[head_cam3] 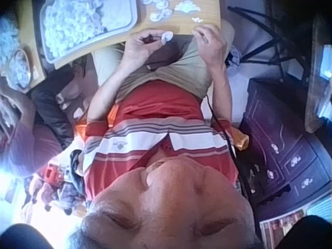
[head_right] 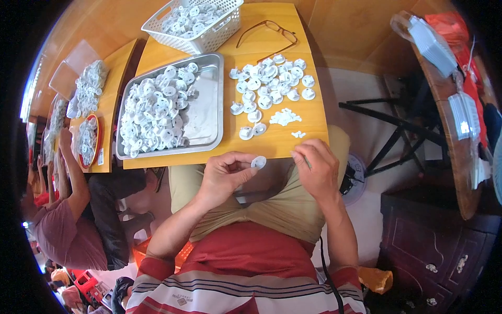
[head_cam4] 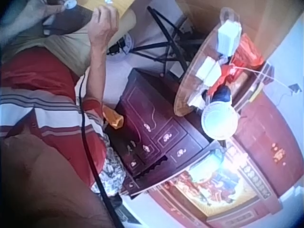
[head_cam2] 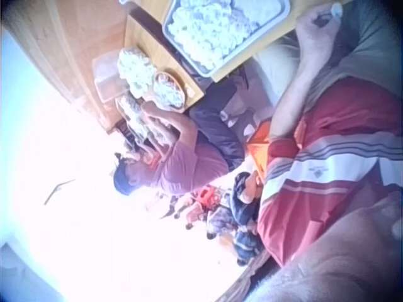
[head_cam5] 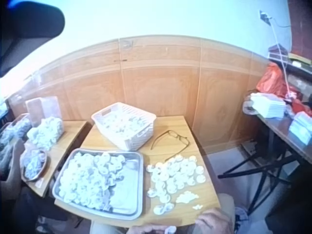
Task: The person assembles small white plastic components by hand at a workbench.
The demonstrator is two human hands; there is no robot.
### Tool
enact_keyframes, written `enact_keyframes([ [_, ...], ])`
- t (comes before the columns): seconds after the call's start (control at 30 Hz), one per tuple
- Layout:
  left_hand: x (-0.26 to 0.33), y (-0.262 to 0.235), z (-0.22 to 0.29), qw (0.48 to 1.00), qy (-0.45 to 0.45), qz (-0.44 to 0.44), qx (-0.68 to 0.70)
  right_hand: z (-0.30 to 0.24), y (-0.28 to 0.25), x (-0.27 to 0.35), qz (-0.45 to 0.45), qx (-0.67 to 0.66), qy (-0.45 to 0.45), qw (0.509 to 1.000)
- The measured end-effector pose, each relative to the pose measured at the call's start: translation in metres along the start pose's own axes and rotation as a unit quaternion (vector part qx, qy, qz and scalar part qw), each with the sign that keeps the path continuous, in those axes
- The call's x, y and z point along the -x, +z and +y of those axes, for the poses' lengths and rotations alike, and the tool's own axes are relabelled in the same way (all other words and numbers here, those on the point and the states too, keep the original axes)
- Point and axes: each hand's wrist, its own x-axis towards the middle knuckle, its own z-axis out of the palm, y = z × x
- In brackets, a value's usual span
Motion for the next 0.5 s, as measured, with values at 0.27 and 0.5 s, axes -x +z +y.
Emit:
enact_keyframes([
  [0.27,-0.0009,0.0028,-0.0018,1.0,-0.005,0.01,-0.024,0.0065,-0.0014,-0.0101,-0.06,0.224,-0.059,0.971],
  [0.5,-0.0006,-0.0002,-0.001,0.999,-0.016,0.005,-0.032,0.009,0.0001,-0.0022,-0.076,0.212,-0.07,0.972],
])
